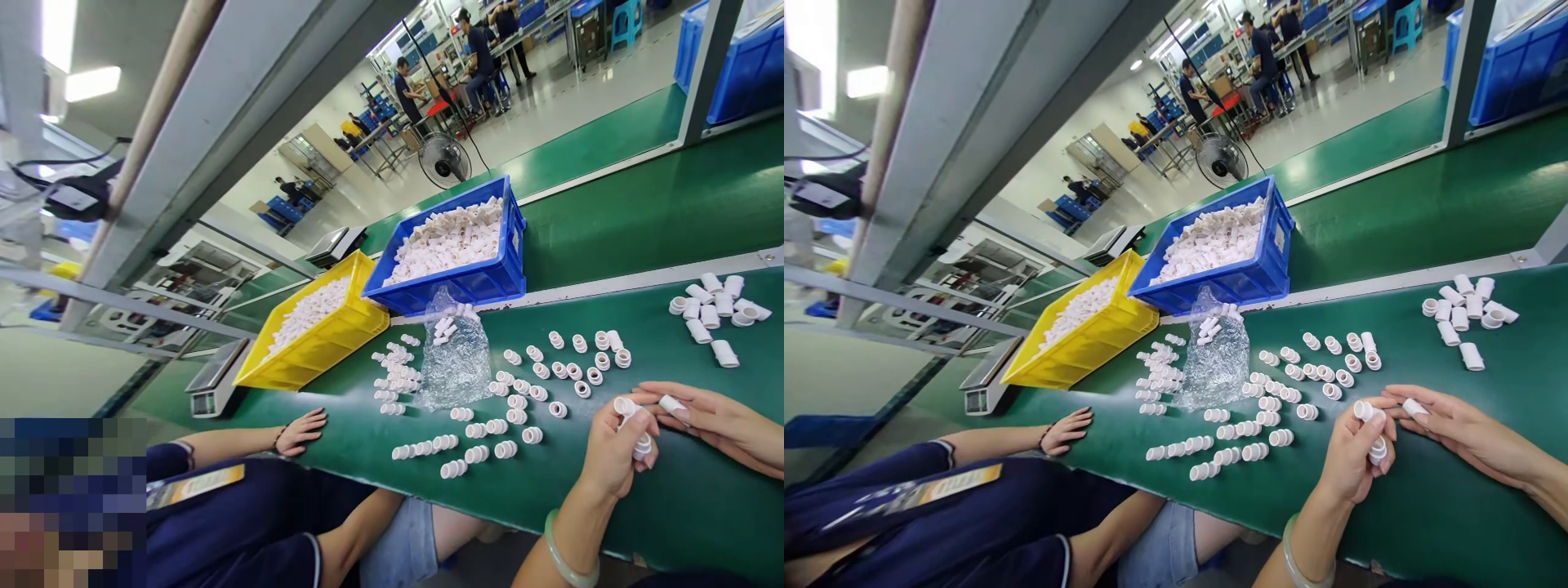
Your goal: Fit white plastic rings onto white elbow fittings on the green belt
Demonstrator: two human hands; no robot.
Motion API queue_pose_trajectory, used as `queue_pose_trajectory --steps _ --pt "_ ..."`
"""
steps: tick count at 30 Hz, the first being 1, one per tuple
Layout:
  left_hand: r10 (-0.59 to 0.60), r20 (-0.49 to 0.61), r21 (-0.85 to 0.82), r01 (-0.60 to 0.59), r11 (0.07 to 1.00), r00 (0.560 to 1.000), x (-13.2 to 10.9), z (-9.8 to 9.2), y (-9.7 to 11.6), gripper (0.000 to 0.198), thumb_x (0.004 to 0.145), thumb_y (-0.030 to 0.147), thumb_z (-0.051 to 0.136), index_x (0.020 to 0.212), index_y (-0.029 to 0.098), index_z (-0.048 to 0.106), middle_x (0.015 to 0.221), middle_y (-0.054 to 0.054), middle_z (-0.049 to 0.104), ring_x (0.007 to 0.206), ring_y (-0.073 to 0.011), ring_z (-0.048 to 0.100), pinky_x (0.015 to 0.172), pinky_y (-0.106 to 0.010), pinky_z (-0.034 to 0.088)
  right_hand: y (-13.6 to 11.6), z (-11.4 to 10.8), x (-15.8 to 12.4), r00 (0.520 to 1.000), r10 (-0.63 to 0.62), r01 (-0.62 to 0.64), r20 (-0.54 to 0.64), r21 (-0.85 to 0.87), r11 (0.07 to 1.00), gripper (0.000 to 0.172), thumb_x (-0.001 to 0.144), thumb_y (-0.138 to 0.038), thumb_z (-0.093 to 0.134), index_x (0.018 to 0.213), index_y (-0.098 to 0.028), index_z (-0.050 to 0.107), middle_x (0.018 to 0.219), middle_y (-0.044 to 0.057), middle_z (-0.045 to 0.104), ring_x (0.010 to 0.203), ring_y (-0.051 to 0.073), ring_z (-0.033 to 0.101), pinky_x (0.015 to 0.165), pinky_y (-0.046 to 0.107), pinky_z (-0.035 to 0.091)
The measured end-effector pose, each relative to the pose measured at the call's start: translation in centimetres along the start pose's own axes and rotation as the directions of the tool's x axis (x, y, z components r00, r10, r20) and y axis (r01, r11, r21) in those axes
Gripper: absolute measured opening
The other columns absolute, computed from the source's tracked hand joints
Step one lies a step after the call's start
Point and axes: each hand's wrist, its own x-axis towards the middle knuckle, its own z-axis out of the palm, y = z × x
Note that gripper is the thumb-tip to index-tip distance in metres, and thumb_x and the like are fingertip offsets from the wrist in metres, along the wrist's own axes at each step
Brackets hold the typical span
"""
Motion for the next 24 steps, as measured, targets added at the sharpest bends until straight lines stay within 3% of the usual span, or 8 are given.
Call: queue_pose_trajectory --steps 2,4,7,9,13,17,20,24 --pt "-0.008 -0.015 0.03 0.009 1.0 1.0 0.1 -0.1 -0.1 0.053 0.073 0.055 0.077 0.095 0.009 0.064 0.065 0.003 0.055 0.035 -0.0034 0.043 0.032 -0.019 0.019 -0.2 0.3 0.0 1.0 -0.004 0.004 -0.003 0.022 1.0 0.052 0.093 -0.044 0.062 0.143 -0.031 0.054 0.146 0.005 0.054 0.139 0.027 0.043 0.118 0.041 0.036" --pt "-0.028 -0.033 0.084 0.031 0.996 0.999 0.2 -0.1 -0.2 0.054 0.071 0.06 0.076 0.083 0.009 0.063 0.059 0.004 0.051 0.034 -0.0036 0.042 0.033 -0.019 0.018 -0.2 0.3 0.0 0.998 -0.029 0.028 -0.062 -0.011 1.0 0.051 0.093 -0.046 0.061 0.141 -0.031 0.056 0.148 0.006 0.052 0.137 0.03 0.046 0.115 0.044 0.04" --pt "-0.104 -0.008 0.185 0.103 0.977 0.995 0.1 -0.2 -0.2 0.058 0.07 0.066 0.074 0.075 0.01 0.062 0.051 0.005 0.047 0.034 -0.0047 0.042 0.034 -0.019 0.018 -0.2 -0.2 0.0 0.985 -0.076 0.057 -0.155 -0.123 0.991 0.048 0.091 -0.053 0.06 0.132 -0.029 0.064 0.144 0.009 0.055 0.118 0.033 0.06 0.099 0.046 0.054" --pt "-0.175 0.045 0.234 0.16 0.959 0.983 0.0 -0.1 -0.1 0.06 0.068 0.07 0.072 0.07 0.011 0.061 0.047 0.004 0.046 0.033 -0.0051 0.041 0.034 -0.019 0.019 -0.2 -0.5 -0.1 0.98 -0.113 0.077 -0.165 -0.214 0.974 0.048 0.09 -0.055 0.06 0.128 -0.027 0.068 0.133 0.011 0.064 0.099 0.029 0.065 0.088 0.042 0.058" --pt "-0.299 0.148 0.252 0.256 0.933 0.943 -0.2 -0.3 0.1 0.066 0.062 0.077 0.072 0.06 0.013 0.056 0.042 0.004 0.043 0.031 -0.0059 0.039 0.033 -0.02 0.019 -0.3 -0.7 -0.5 0.975 -0.182 0.143 -0.128 -0.262 0.954 0.039 0.088 -0.053 0.064 0.113 -0.025 0.076 0.119 0.009 0.067 0.074 0.018 0.058 0.074 0.034 0.055" --pt "-0.349 0.181 0.224 0.307 0.925 0.92 -0.2 -0.4 0.1 0.067 0.062 0.078 0.071 0.058 0.013 0.056 0.044 0.003 0.044 0.03 -0.0062 0.039 0.032 -0.021 0.016 -0.3 -0.2 -0.5 0.975 -0.187 0.158 -0.121 -0.219 0.963 0.033 0.088 -0.052 0.065 0.103 -0.024 0.076 0.117 0.008 0.063 0.072 0.016 0.054 0.07 0.031 0.052" --pt "-0.296 0.127 0.21 0.266 0.941 0.947 0.0 -0.3 0.0 0.067 0.065 0.079 0.068 0.064 0.012 0.059 0.043 0.004 0.042 0.031 -0.0063 0.038 0.034 -0.021 0.016 -0.7 0.5 -0.4 0.979 -0.166 0.139 -0.118 -0.205 0.969 0.033 0.09 -0.05 0.063 0.107 -0.023 0.073 0.105 0.007 0.064 0.076 0.017 0.055 0.075 0.031 0.051" --pt "-0.064 -0.043 0.283 0.073 0.956 0.997 0.2 0.1 -0.3 0.064 0.067 0.077 0.069 0.072 0.013 0.061 0.049 0.006 0.043 0.036 -0.0047 0.038 0.038 -0.02 0.024 -1.5 1.3 -0.5 0.983 -0.166 0.148 -0.085 -0.184 0.972 0.03 0.093 -0.048 0.06 0.104 -0.021 0.068 0.092 0.006 0.064 0.085 0.02 0.057 0.08 0.032 0.051"
